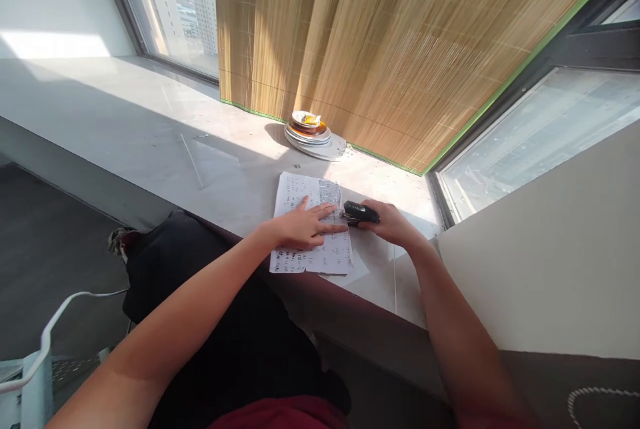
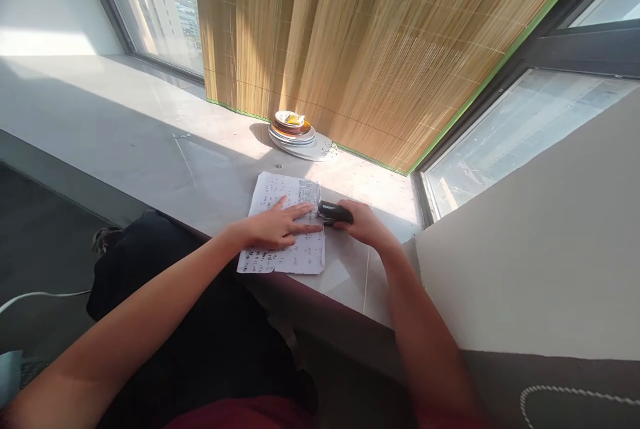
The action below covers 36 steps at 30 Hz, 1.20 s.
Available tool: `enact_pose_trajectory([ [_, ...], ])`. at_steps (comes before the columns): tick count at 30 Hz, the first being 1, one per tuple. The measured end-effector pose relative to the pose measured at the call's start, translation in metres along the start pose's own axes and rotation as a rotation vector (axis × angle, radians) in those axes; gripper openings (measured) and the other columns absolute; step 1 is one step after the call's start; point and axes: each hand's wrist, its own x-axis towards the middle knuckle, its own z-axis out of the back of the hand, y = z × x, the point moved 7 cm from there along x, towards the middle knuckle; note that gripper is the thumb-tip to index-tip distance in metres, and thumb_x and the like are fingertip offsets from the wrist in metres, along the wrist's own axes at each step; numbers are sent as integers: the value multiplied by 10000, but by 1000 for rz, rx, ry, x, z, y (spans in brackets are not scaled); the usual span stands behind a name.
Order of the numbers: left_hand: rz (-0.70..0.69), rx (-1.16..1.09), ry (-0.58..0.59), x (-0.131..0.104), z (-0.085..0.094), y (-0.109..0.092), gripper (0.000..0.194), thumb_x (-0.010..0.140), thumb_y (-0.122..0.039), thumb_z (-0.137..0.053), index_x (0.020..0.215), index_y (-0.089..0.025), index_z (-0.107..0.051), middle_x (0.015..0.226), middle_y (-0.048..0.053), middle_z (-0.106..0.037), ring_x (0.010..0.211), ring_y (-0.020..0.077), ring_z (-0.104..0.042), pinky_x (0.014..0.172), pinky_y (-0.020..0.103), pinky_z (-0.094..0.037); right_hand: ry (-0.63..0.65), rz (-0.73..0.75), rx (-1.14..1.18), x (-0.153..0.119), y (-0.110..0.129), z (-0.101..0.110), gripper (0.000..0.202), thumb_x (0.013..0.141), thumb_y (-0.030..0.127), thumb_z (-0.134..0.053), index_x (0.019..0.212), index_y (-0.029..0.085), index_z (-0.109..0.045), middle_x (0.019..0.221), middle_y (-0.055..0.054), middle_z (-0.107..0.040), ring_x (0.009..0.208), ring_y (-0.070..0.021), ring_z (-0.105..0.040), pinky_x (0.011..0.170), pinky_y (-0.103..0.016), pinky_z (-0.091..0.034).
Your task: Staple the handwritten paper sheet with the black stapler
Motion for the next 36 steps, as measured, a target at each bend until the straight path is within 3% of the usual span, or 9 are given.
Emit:
enact_pose_trajectory([
  [2,-11,-22,-14,1,0,2,675,994,-305,-525,1630,-512,-433,1814,-47,-197,1683,330,-175,1322,688,13,-16,-114,-37,-3,-21,9,113,799,258,-746,902,231,-708,883,-28,-751,835,-253,-668,746,-346,-460],
  [5,-24,-66,-91,0,5,5,647,988,-268,-524,1612,-439,-497,1787,-6,-299,1657,316,-270,1327,673,-40,-270,-314,-145,-11,-35,30,120,804,316,-740,854,217,-692,789,-60,-720,732,-247,-624,653,-336,-405],
  [8,-4,-130,-353,-7,27,9,497,970,-196,-506,1417,-294,-701,1614,63,-575,1504,300,-504,1308,590,-243,-529,-414,-102,-19,-23,38,221,839,424,-730,879,211,-691,790,-86,-722,706,-246,-600,626,-336,-387],
  [11,94,-261,-718,-26,54,23,320,964,-184,-490,1071,-217,-790,1236,98,-765,1204,272,-673,1133,455,-477,-490,-269,66,-5,13,14,275,851,486,-742,871,217,-688,795,-69,-723,687,-227,-584,626,-330,-396],
  [15,368,-529,-1040,-54,63,59,238,922,-190,-496,915,-215,-733,1019,77,-764,969,246,-700,899,360,-552,-288,-37,143,22,68,-29,185,846,381,-770,850,221,-678,799,-34,-716,699,-204,-588,641,-314,-393],
  [18,604,-623,-1075,-66,52,87,188,857,-170,-522,869,-222,-702,972,63,-760,918,252,-697,877,370,-536,-222,25,122,36,86,-44,133,821,279,-780,806,210,-667,797,-19,-710,716,-190,-586,651,-302,-376],
  [21,739,-725,-1031,-68,37,108,183,840,-181,-514,816,-221,-692,950,76,-757,922,264,-701,881,391,-535,-148,74,165,43,85,-49,130,807,280,-800,884,204,-727,863,-29,-743,773,-199,-622,690,-305,-421],
  [27,719,-802,-1010,-65,31,116,194,815,-189,-516,803,-208,-708,960,91,-758,965,267,-713,913,402,-555,-26,9,510,43,48,-53,324,988,422,-595,1120,215,-808,1108,-79,-802,1012,-279,-720,940,-455,-546],
  [36,720,-1129,-1072,-69,26,128,218,789,-162,-530,828,-147,-744,982,130,-771,971,233,-753,998,403,-587,54,-81,803,42,38,-60,260,907,348,-700,1088,234,-849,1078,-58,-808,987,-247,-719,962,-459,-566],
])
